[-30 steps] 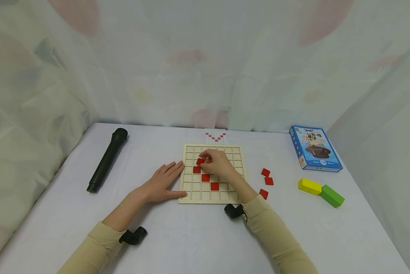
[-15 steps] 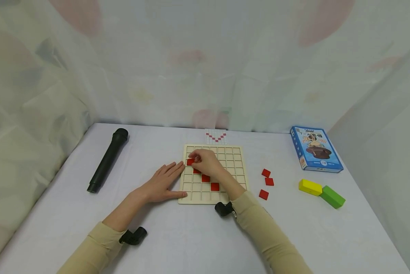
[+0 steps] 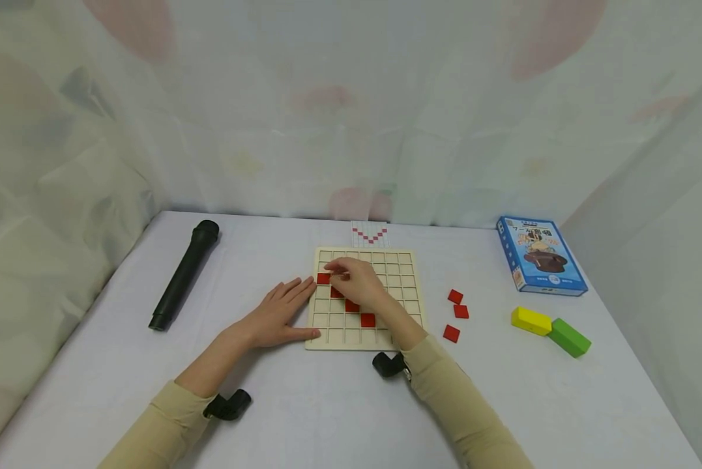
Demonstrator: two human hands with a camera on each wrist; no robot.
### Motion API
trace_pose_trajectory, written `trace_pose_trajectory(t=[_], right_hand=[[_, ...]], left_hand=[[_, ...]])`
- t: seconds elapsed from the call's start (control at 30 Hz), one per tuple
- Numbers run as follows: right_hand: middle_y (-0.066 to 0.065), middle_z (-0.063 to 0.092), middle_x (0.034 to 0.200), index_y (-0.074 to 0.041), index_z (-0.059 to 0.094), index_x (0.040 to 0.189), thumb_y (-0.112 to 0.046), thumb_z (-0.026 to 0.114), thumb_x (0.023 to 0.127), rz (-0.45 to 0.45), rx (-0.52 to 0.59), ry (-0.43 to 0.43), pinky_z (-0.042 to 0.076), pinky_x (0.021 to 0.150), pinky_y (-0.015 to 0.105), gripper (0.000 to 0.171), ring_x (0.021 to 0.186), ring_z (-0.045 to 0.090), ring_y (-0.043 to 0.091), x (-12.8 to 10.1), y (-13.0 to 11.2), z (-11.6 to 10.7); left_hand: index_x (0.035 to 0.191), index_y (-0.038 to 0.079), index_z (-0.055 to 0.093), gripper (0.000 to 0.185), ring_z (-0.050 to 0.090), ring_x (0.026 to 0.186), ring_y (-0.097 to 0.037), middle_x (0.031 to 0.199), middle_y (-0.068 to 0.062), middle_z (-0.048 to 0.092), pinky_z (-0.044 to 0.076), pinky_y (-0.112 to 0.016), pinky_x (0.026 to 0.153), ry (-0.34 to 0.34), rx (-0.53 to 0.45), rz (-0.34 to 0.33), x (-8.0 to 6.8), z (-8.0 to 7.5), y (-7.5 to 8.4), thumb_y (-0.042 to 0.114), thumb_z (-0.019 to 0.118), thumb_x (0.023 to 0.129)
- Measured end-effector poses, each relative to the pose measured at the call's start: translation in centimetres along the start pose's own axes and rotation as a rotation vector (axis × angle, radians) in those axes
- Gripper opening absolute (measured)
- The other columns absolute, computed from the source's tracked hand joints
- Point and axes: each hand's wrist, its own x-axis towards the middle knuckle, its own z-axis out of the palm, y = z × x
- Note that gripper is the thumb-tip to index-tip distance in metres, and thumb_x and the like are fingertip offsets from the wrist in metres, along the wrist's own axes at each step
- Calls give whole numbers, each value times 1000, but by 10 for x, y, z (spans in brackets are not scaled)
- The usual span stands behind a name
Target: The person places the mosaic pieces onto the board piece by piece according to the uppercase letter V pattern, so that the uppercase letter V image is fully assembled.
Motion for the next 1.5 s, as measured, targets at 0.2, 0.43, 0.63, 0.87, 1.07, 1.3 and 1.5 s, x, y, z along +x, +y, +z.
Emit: trace_pose_trajectory(t=[0.2, 0.43, 0.63, 0.87, 1.07, 1.3, 1.5], right_hand=[[2, 66, 115, -11, 70, 115, -13, 63, 95, 31, 47, 58, 53, 88, 32, 21, 102, 61, 18, -18, 13, -21], [8, 60, 125, -6, 69, 113, -12, 64, 94, 104, 10, 124, 52, 90, 39, 21, 109, 58, 25, -46, 36, -62], [17, 58, 125, -3, 68, 114, -13, 64, 94, 176, -97, 152, 51, 88, 47, 23, 109, 57, 34, -80, 62, -97], [20, 58, 124, -4, 66, 117, -14, 65, 92, 301, -163, 132, 52, 89, 49, 27, 108, 55, 36, -110, 82, -122], [19, 58, 119, -3, 66, 116, -11, 67, 90, 362, -206, 109, 51, 89, 48, 27, 105, 52, 35, -120, 91, -130], [20, 59, 116, -1, 66, 116, -5, 66, 90, 344, -168, 92, 51, 91, 49, 26, 103, 56, 36, -120, 96, -128], [20, 60, 117, -2, 62, 123, -7, 67, 90, 363, -162, 105, 51, 92, 49, 34, 105, 56, 36, -120, 95, -126]], left_hand=[[157, 10, 20, 101, 12, 148, -30, 162, -4, 15, 9, -53, 117, -4, 12, -12, 0, 1, 1, 68, 60, 84], [157, 10, 20, 101, 11, 148, -30, 162, -5, 16, 8, -52, 117, -3, 11, -6, 1, 1, 1, 67, 61, 84], [157, 10, 20, 101, 11, 148, -30, 162, -5, 16, 8, -53, 117, -2, 9, -8, 1, 2, -1, 67, 61, 84], [157, 10, 20, 101, 11, 148, -30, 162, -5, 16, 7, -52, 117, 2, 9, -7, 1, 2, -2, 66, 62, 84], [156, 9, 20, 100, 11, 148, -31, 162, -6, 16, 7, -52, 117, -2, 8, -10, 1, 2, -1, 64, 63, 84], [156, 9, 20, 100, 11, 148, -31, 162, -6, 16, 7, -52, 117, -3, 15, -11, 1, 1, 0, 64, 63, 85], [157, 10, 20, 100, 10, 148, -29, 162, -5, 15, 7, -51, 118, -7, -2, -15, 1, 0, 1, 64, 64, 84]])
